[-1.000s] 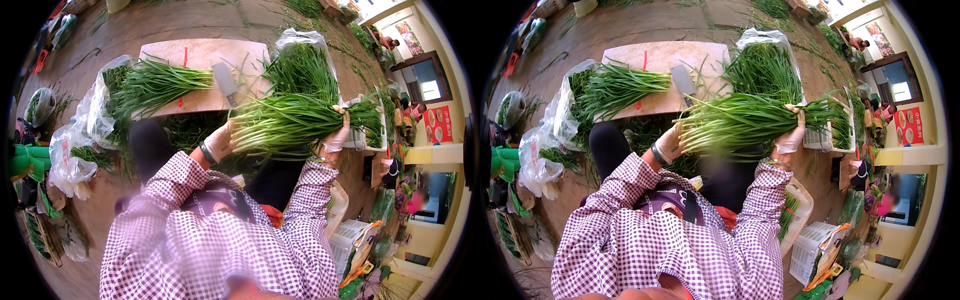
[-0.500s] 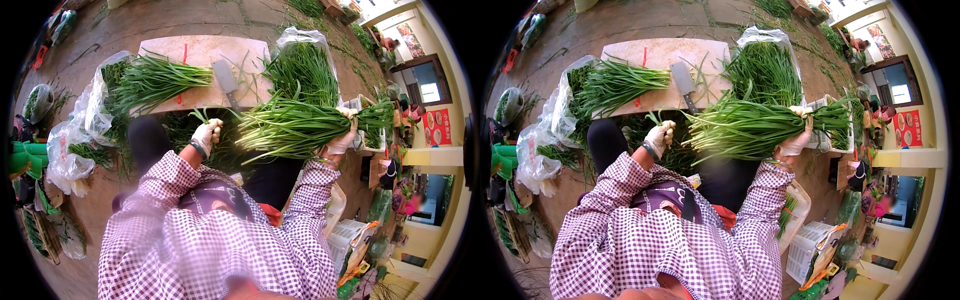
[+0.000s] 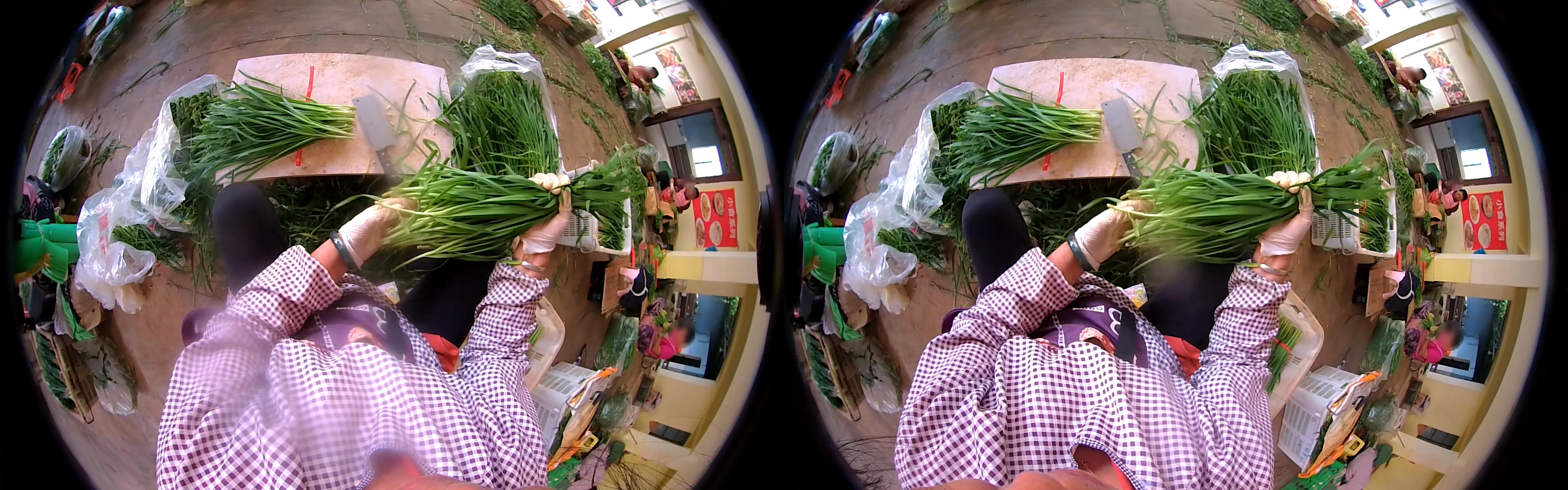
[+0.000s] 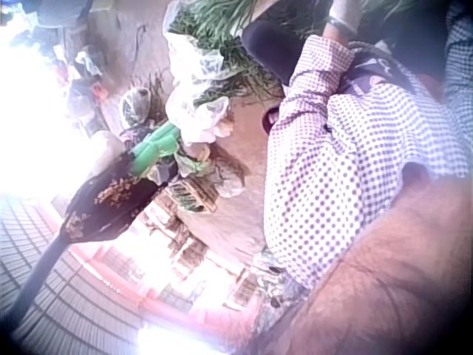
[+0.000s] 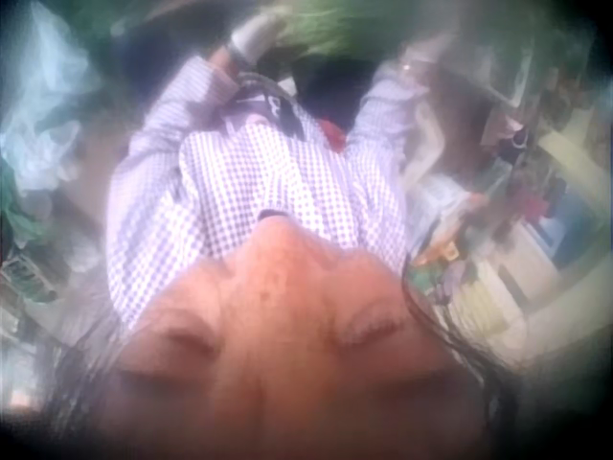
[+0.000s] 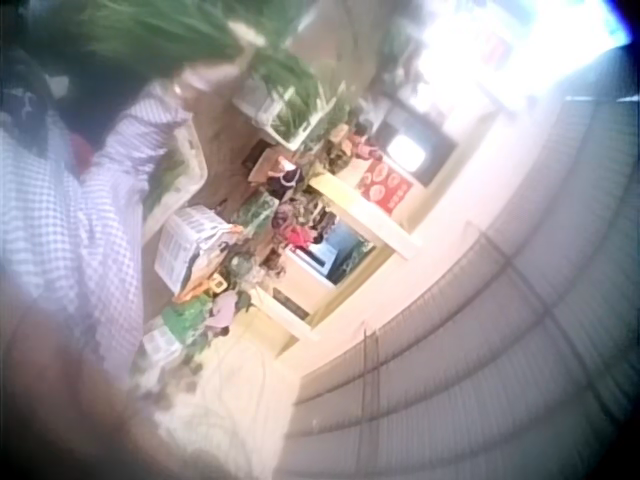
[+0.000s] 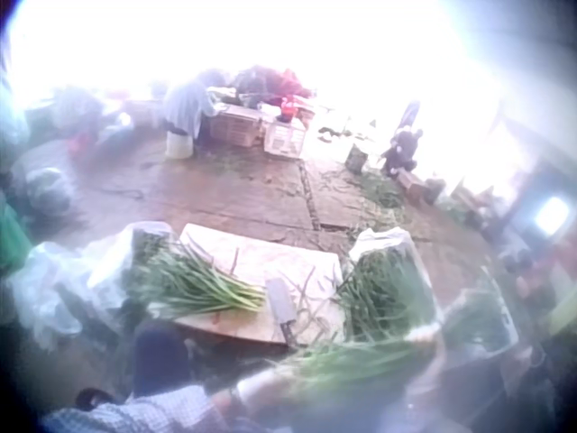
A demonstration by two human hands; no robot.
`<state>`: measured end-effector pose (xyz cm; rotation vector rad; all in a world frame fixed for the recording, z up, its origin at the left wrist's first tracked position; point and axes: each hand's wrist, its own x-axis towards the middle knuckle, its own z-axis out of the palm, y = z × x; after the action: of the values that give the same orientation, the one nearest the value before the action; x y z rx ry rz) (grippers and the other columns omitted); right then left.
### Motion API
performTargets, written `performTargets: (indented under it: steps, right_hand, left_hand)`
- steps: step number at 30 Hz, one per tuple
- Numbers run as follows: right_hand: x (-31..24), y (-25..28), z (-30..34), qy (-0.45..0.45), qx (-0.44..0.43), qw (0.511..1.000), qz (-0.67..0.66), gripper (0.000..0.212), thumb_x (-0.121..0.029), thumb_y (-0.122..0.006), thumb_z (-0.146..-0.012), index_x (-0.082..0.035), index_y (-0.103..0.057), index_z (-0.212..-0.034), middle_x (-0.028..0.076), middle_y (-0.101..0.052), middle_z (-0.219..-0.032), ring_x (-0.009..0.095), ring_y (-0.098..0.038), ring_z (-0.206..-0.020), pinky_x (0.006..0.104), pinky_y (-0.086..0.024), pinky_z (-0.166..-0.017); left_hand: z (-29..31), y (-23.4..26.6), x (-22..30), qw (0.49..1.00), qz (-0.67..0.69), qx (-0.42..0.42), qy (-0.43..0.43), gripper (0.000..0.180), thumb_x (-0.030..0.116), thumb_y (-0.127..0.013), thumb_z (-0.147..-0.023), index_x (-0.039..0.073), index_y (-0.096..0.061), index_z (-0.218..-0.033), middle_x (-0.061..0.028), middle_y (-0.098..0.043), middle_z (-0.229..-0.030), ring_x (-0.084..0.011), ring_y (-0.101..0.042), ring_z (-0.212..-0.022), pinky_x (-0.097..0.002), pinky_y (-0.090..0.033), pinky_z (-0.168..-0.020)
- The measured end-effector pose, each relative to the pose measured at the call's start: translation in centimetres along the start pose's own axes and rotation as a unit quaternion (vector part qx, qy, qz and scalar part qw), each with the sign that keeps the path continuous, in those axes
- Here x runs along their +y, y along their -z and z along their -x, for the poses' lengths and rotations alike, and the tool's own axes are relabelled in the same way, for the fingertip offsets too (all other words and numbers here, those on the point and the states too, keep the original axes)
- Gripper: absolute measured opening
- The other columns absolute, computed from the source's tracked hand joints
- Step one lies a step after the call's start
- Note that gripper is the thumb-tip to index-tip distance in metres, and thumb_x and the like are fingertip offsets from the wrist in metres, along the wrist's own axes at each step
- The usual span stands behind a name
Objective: The person trims the roots off green vegetables using a knife, removes damaged stalks by hand, and organizes the trimmed vegetables into neat bundles.
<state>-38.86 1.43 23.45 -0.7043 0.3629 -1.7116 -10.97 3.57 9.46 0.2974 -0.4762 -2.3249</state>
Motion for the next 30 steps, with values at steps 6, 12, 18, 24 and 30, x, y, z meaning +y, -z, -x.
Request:
performTargets:
  steps: [6,12,18,24,30]
  right_hand:
    - [-0.1,-0.4,0.2,0.004,0.015,1.000,-0.025,0.014,-0.012,-0.061,-0.084,-0.012,-0.047,-0.090,-0.001,-0.042,-0.080,0.014,-0.043,-0.080,0.0311,-0.039,-0.083]
    - [-0.2,0.4,0.0,0.006,0.014,1.000,-0.002,0.015,-0.010,-0.060,-0.083,-0.011,-0.046,-0.089,0.000,-0.042,-0.079,0.015,-0.042,-0.080,0.0316,-0.038,-0.083]
    - [0.0,0.2,0.0,-0.016,-0.007,1.000,0.009,0.018,-0.011,-0.063,-0.081,-0.011,-0.046,-0.087,0.000,-0.041,-0.077,0.015,-0.041,-0.078,0.0305,-0.037,-0.081]
    - [-0.1,0.1,-0.1,-0.034,-0.027,0.998,0.034,0.019,-0.013,-0.066,-0.079,-0.012,-0.048,-0.084,-0.001,-0.041,-0.075,0.014,-0.042,-0.076,0.0308,-0.038,-0.079]
    - [0.4,-0.4,0.1,-0.024,0.016,0.998,0.051,0.020,-0.014,-0.066,-0.080,-0.013,-0.046,-0.083,-0.002,-0.040,-0.075,0.014,-0.041,-0.076,0.0290,-0.038,-0.078]
  left_hand:
    - [-0.1,-0.3,0.9,0.995,-0.035,-0.087,0.026,0.057,0.024,-0.064,-0.084,0.001,-0.045,-0.133,-0.0121,-0.056,-0.127,-0.0205,-0.056,-0.109,-0.0322,-0.044,-0.091]
    - [0.9,-0.6,0.8,0.998,-0.008,-0.042,0.044,0.060,0.018,-0.077,-0.073,0.001,-0.052,-0.125,-0.0118,-0.058,-0.122,-0.0172,-0.057,-0.105,-0.0304,-0.045,-0.089]
    - [0.8,0.3,-0.3,0.998,-0.005,0.042,0.036,0.052,0.016,-0.077,-0.075,0.003,-0.055,-0.120,-0.0032,-0.064,-0.102,-0.0107,-0.059,-0.093,-0.0248,-0.045,-0.085]
    - [0.4,-0.4,0.1,0.992,-0.118,0.034,0.009,0.048,0.017,-0.073,-0.078,-0.001,-0.057,-0.119,-0.0042,-0.064,-0.102,-0.0122,-0.059,-0.091,-0.0253,-0.045,-0.085]
    - [0.4,-0.5,-0.3,0.996,-0.081,-0.016,0.035,0.045,0.010,-0.076,-0.076,0.001,-0.060,-0.117,-0.0053,-0.063,-0.114,-0.0140,-0.060,-0.099,-0.0293,-0.048,-0.089]
